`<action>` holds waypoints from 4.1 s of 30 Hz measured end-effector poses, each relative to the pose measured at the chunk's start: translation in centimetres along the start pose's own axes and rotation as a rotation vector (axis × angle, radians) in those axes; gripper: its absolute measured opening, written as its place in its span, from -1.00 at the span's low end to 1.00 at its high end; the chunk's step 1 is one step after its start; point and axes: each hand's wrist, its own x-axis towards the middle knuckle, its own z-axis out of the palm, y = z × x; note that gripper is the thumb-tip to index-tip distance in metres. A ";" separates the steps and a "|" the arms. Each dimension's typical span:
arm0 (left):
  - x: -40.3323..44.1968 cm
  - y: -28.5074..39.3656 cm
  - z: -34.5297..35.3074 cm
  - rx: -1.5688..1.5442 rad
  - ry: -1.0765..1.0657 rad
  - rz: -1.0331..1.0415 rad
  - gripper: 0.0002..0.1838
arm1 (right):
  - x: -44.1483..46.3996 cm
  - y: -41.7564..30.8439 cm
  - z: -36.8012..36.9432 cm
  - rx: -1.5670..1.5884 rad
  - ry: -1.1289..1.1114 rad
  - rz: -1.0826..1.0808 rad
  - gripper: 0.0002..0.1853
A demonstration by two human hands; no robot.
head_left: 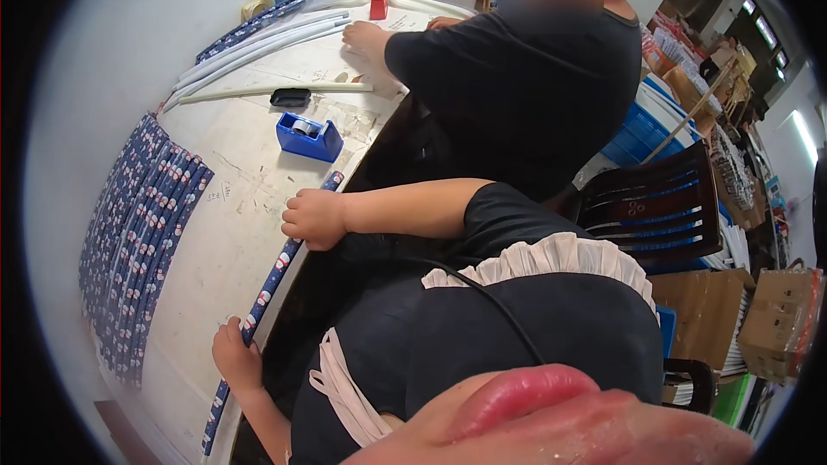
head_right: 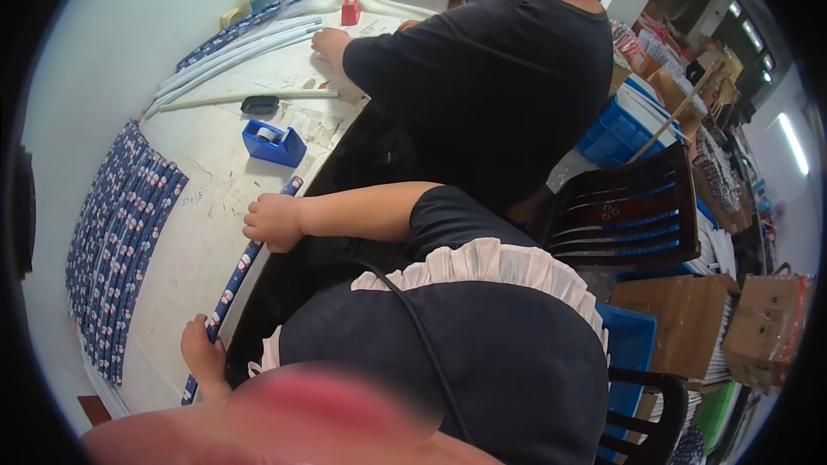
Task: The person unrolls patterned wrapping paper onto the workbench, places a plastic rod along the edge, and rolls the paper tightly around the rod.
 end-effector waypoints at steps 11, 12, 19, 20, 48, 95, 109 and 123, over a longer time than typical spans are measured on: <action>0.9 1.1 -0.9 -0.218 0.107 -0.077 -0.52 | 0.8 0.2 -0.1 0.006 0.214 0.046 -0.41; 0.7 0.8 -0.8 -0.215 0.031 -0.156 -0.54 | 0.9 0.5 -0.3 0.000 0.214 0.043 -0.41; 1.0 0.6 -0.1 -0.215 -0.043 -0.289 -0.44 | 0.5 1.3 -0.3 0.026 0.292 -0.013 -0.42; 0.9 0.6 0.3 -0.209 -0.054 -0.290 -0.44 | 0.4 1.3 -0.1 0.070 0.257 -0.027 -0.43; -0.3 -0.1 3.0 -0.082 0.116 -0.195 -0.45 | -8.6 3.7 -16.9 0.242 0.820 0.550 -0.66; 0.6 -0.2 1.7 -0.231 0.085 -0.075 -0.61 | 6.0 -5.0 2.9 0.318 -0.061 -0.079 -0.57; 0.8 -0.7 0.5 -0.141 -0.070 -0.064 -0.61 | 6.7 -6.0 2.1 0.171 -0.025 -0.108 -0.56; 0.6 -0.6 -0.2 -0.071 -0.033 0.002 -0.53 | 7.8 -6.8 2.2 0.056 -0.072 -0.202 -0.84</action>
